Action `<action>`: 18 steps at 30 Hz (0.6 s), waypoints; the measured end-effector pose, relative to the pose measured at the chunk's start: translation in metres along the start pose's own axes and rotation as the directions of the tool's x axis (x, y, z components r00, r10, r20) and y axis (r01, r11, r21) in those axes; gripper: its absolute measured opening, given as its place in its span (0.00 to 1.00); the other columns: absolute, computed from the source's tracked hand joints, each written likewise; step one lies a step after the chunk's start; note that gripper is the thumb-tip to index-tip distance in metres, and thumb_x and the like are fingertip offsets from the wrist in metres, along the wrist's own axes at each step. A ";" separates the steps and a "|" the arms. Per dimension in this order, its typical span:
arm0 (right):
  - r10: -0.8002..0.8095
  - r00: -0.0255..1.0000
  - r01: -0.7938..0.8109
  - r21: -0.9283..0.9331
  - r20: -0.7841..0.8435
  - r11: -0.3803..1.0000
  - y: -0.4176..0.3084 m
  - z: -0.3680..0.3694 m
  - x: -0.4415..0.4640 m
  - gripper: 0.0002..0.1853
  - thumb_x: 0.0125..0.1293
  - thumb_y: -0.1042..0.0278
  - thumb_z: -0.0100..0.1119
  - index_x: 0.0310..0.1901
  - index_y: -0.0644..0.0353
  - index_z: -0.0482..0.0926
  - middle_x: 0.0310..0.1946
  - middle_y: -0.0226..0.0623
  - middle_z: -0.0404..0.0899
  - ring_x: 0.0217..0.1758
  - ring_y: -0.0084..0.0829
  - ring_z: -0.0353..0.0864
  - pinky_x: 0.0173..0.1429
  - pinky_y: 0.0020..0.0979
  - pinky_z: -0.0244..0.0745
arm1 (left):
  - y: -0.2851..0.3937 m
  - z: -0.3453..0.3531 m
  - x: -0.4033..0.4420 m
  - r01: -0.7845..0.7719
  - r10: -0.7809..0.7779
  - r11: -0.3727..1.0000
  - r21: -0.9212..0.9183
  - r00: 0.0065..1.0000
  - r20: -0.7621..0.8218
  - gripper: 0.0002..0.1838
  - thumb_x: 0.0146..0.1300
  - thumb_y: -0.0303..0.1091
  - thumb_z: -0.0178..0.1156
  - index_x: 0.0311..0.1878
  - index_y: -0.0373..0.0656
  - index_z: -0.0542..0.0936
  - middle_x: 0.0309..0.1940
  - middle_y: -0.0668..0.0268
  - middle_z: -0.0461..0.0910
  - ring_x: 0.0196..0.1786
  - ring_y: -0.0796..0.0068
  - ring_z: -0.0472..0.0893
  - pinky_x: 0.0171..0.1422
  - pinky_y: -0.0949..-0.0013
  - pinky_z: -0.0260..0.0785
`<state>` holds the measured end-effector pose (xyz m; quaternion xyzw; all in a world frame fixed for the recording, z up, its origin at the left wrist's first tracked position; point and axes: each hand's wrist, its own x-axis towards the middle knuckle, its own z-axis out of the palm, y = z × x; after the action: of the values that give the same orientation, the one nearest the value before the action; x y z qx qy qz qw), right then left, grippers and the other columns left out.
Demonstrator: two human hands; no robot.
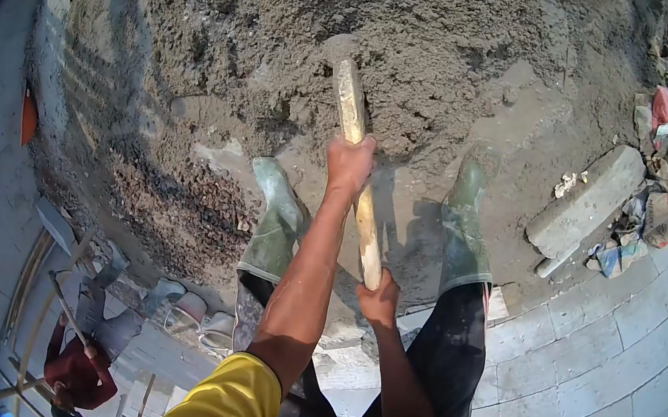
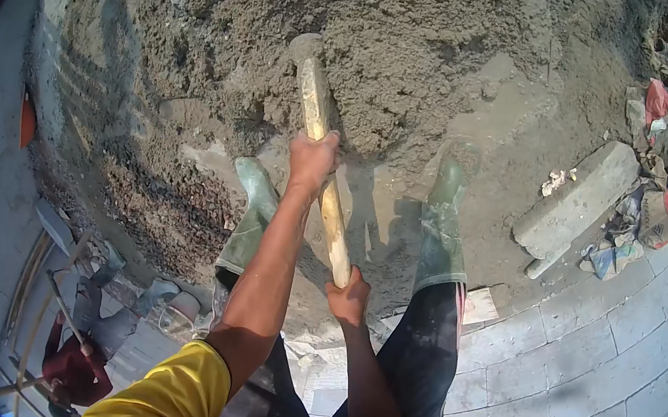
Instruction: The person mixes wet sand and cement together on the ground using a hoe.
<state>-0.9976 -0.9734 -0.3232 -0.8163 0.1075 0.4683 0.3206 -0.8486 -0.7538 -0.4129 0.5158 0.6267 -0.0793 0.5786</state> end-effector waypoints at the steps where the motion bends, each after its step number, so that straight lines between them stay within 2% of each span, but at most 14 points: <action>1: -0.048 0.998 0.049 0.035 -0.027 0.998 0.005 -0.002 -0.016 0.18 0.48 0.69 0.68 0.43 0.63 0.78 0.31 0.52 0.84 0.38 0.53 0.86 0.41 0.43 0.80 | -0.005 -0.007 -0.019 -0.038 0.037 0.999 -0.021 0.997 -0.065 0.07 0.62 0.30 0.63 0.33 0.38 0.75 0.18 0.67 0.76 0.18 0.77 0.74 0.23 0.70 0.65; 4: -0.114 0.993 0.115 -0.041 0.017 0.993 -0.047 -0.013 0.011 0.17 0.49 0.70 0.69 0.41 0.63 0.77 0.31 0.51 0.84 0.40 0.52 0.86 0.40 0.42 0.79 | 0.112 -0.046 -0.078 -0.270 0.250 0.956 -0.116 0.954 -0.163 0.07 0.64 0.28 0.62 0.33 0.38 0.74 0.18 0.69 0.74 0.18 0.79 0.72 0.23 0.72 0.64; 5: -0.178 0.983 0.175 0.054 0.050 0.983 -0.093 -0.020 0.032 0.16 0.49 0.70 0.68 0.40 0.63 0.77 0.31 0.51 0.84 0.39 0.52 0.86 0.41 0.41 0.79 | 0.155 -0.055 -0.088 -0.339 0.302 0.922 -0.185 0.932 -0.202 0.07 0.64 0.29 0.61 0.31 0.38 0.75 0.18 0.69 0.74 0.18 0.79 0.72 0.23 0.72 0.64; 7: -0.264 0.959 0.245 0.167 0.100 0.955 -0.177 -0.023 0.078 0.14 0.51 0.70 0.66 0.39 0.64 0.76 0.31 0.50 0.84 0.38 0.50 0.86 0.41 0.39 0.78 | 0.222 -0.073 -0.068 -0.574 0.541 0.806 -0.147 0.814 -0.212 0.10 0.63 0.29 0.60 0.26 0.39 0.76 0.17 0.68 0.75 0.18 0.80 0.72 0.23 0.71 0.64; 8: -0.292 0.948 0.266 0.188 0.126 0.945 -0.198 -0.018 0.095 0.13 0.52 0.70 0.65 0.38 0.64 0.76 0.31 0.50 0.84 0.38 0.49 0.86 0.42 0.38 0.78 | 0.251 -0.079 -0.067 -0.610 0.600 0.789 -0.066 0.790 -0.124 0.11 0.63 0.31 0.61 0.25 0.38 0.76 0.18 0.68 0.76 0.18 0.79 0.72 0.24 0.71 0.65; 9: -0.302 0.945 0.277 0.184 0.124 0.943 -0.197 -0.014 0.100 0.13 0.52 0.70 0.65 0.38 0.64 0.76 0.31 0.50 0.84 0.38 0.49 0.86 0.42 0.38 0.78 | 0.252 -0.076 -0.046 -0.588 0.583 0.809 -0.004 0.803 -0.125 0.12 0.62 0.33 0.61 0.24 0.37 0.77 0.18 0.67 0.76 0.19 0.79 0.73 0.24 0.70 0.65; 10: -0.214 0.960 0.179 0.194 0.179 0.965 -0.191 -0.009 0.104 0.13 0.52 0.70 0.65 0.39 0.65 0.77 0.31 0.49 0.84 0.37 0.45 0.86 0.42 0.37 0.78 | 0.252 -0.073 -0.024 -0.562 0.564 0.825 0.058 0.816 -0.127 0.14 0.61 0.35 0.62 0.24 0.36 0.77 0.18 0.66 0.77 0.19 0.78 0.74 0.25 0.70 0.66; 11: -0.129 0.964 0.082 0.198 0.234 0.977 -0.182 -0.002 0.107 0.13 0.52 0.70 0.64 0.39 0.65 0.77 0.31 0.48 0.83 0.36 0.42 0.86 0.42 0.36 0.78 | 0.213 -0.059 0.029 -0.464 0.472 0.881 0.092 0.852 -0.225 0.15 0.61 0.37 0.62 0.25 0.35 0.77 0.19 0.65 0.78 0.20 0.77 0.75 0.25 0.69 0.67; 12: -0.016 0.959 -0.043 0.199 0.284 0.979 -0.127 0.010 0.098 0.15 0.51 0.70 0.64 0.42 0.66 0.78 0.31 0.46 0.83 0.36 0.35 0.84 0.43 0.36 0.78 | 0.141 -0.041 0.076 -0.374 0.390 0.921 0.113 0.889 -0.238 0.16 0.60 0.38 0.63 0.25 0.34 0.78 0.19 0.64 0.78 0.21 0.75 0.76 0.27 0.68 0.68; 13: 0.061 0.956 -0.106 0.142 0.288 0.984 -0.092 0.007 0.081 0.16 0.51 0.69 0.64 0.42 0.67 0.78 0.31 0.47 0.83 0.36 0.36 0.84 0.44 0.37 0.78 | 0.095 -0.031 0.080 -0.154 0.174 0.978 0.143 0.975 -0.135 0.14 0.60 0.36 0.62 0.26 0.34 0.78 0.19 0.63 0.78 0.21 0.73 0.77 0.27 0.66 0.68; 14: 0.148 0.943 -0.186 0.104 0.298 0.977 -0.083 -0.001 0.063 0.17 0.51 0.69 0.65 0.43 0.67 0.79 0.32 0.47 0.83 0.37 0.37 0.85 0.44 0.37 0.78 | 0.018 -0.016 0.113 -0.126 0.143 0.985 0.121 0.979 -0.143 0.13 0.60 0.35 0.62 0.27 0.34 0.78 0.19 0.63 0.77 0.21 0.72 0.77 0.26 0.64 0.68; 15: 0.234 0.923 -0.265 0.066 0.306 0.962 -0.076 -0.010 0.045 0.18 0.51 0.69 0.65 0.44 0.67 0.79 0.33 0.48 0.84 0.38 0.39 0.86 0.45 0.38 0.79 | 0.009 -0.014 0.088 0.056 -0.040 0.986 0.157 0.994 -0.101 0.21 0.54 0.38 0.63 0.37 0.23 0.81 0.29 0.44 0.85 0.34 0.56 0.86 0.42 0.58 0.76; 16: 0.341 0.883 -0.373 0.042 0.321 0.927 -0.075 -0.021 0.024 0.18 0.51 0.69 0.65 0.44 0.67 0.79 0.34 0.50 0.84 0.40 0.41 0.87 0.46 0.39 0.79 | -0.024 -0.009 0.080 0.020 -0.004 0.990 0.138 0.994 -0.113 0.18 0.54 0.37 0.64 0.33 0.25 0.81 0.27 0.49 0.84 0.29 0.61 0.85 0.37 0.59 0.76; 18: 0.094 0.981 -0.092 -0.016 0.170 0.996 -0.024 -0.015 -0.006 0.19 0.50 0.68 0.66 0.45 0.65 0.79 0.33 0.52 0.84 0.40 0.49 0.87 0.45 0.42 0.79 | -0.011 -0.024 0.016 0.095 -0.097 0.995 -0.023 0.992 -0.077 0.15 0.57 0.34 0.65 0.35 0.28 0.79 0.24 0.57 0.81 0.24 0.70 0.81 0.31 0.63 0.73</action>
<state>-0.9791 -0.9647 -0.3022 -0.7687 0.1157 0.5513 0.3030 -0.8689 -0.7334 -0.4242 0.4821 0.6736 -0.0808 0.5544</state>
